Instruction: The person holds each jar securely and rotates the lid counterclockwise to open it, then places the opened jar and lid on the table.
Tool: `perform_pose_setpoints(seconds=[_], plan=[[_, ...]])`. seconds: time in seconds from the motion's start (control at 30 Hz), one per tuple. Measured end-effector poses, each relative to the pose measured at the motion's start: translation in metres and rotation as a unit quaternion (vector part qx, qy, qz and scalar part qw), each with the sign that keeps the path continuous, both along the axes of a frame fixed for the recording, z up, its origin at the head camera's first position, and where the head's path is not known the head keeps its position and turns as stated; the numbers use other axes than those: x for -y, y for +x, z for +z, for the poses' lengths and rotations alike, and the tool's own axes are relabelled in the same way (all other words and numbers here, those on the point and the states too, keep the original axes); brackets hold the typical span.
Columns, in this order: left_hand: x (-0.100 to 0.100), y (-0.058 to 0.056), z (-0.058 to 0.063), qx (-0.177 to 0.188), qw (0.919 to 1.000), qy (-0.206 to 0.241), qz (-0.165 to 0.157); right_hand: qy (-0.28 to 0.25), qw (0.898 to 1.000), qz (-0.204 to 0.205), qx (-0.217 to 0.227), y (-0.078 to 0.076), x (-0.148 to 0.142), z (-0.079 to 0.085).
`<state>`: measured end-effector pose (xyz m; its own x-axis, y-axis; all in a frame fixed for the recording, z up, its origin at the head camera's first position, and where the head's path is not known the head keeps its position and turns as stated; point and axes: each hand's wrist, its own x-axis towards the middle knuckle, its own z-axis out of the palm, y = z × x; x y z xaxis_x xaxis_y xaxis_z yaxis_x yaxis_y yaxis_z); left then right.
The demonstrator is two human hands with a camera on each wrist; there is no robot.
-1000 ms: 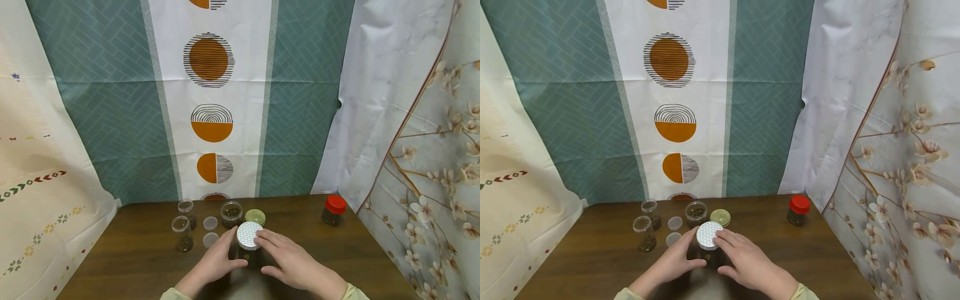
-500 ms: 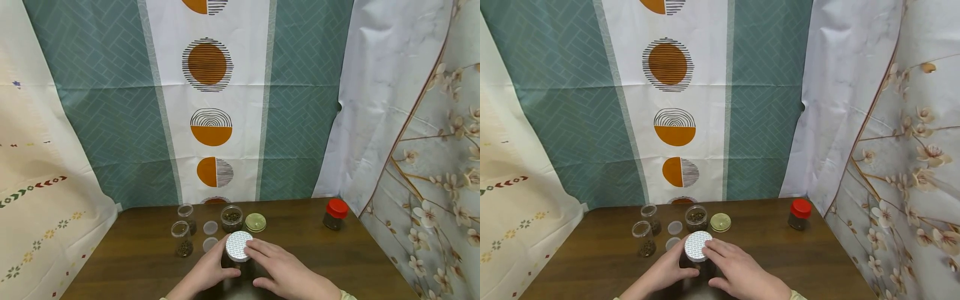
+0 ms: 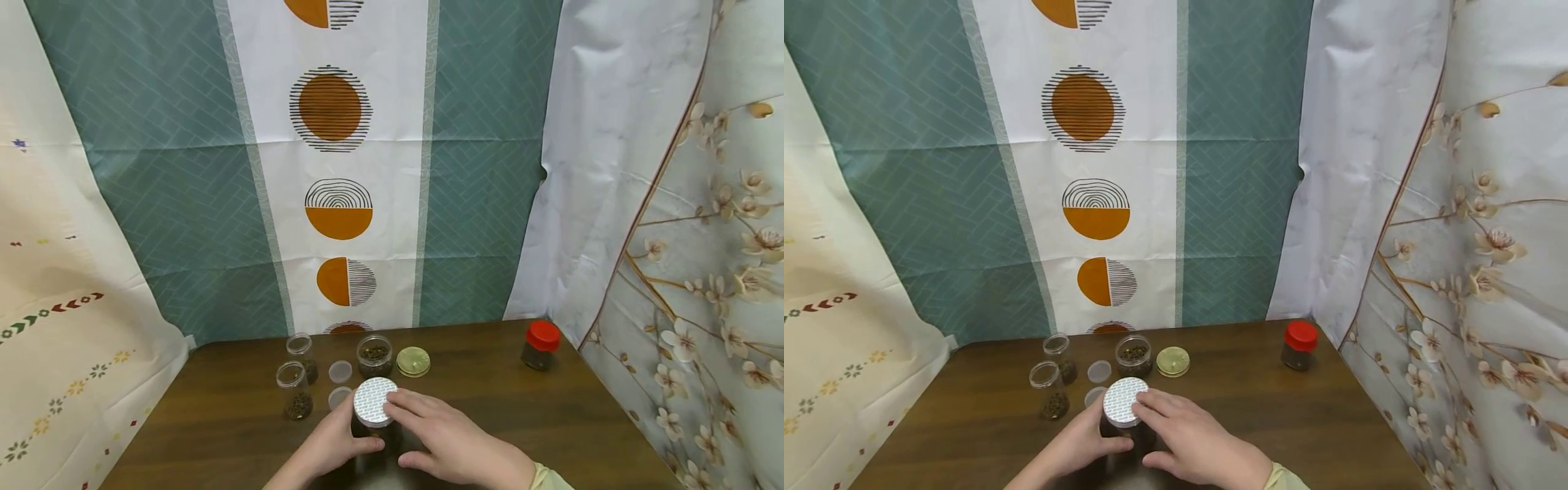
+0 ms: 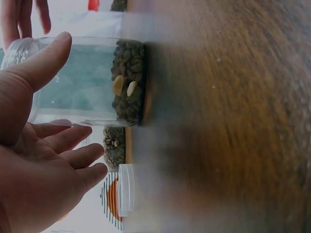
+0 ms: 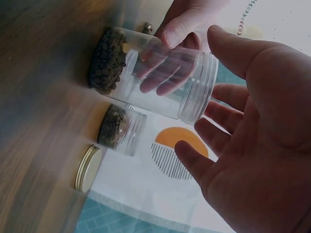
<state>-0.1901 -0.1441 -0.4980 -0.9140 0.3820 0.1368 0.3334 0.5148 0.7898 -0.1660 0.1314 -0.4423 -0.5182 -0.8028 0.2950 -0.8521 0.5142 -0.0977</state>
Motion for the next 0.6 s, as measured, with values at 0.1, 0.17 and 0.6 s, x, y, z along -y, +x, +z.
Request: perform_pose_setpoints(seconds=[0.1,0.17,0.6], plan=[[-0.0006,0.0005,-0.0024,0.014,0.9998,0.010,0.001,-0.001,1.000,0.002,0.004,0.0003,0.0008,-0.0009],[-0.0013,0.0003,-0.0030,0.019,0.9997,0.016,0.001,-0.002,1.000,0.002,0.008,0.0006,0.0005,-0.0013],[-0.0025,-0.0003,0.0033,0.003,0.9999,-0.008,0.014,-0.003,1.000,-0.001,0.023,0.0000,-0.0028,-0.0024]])
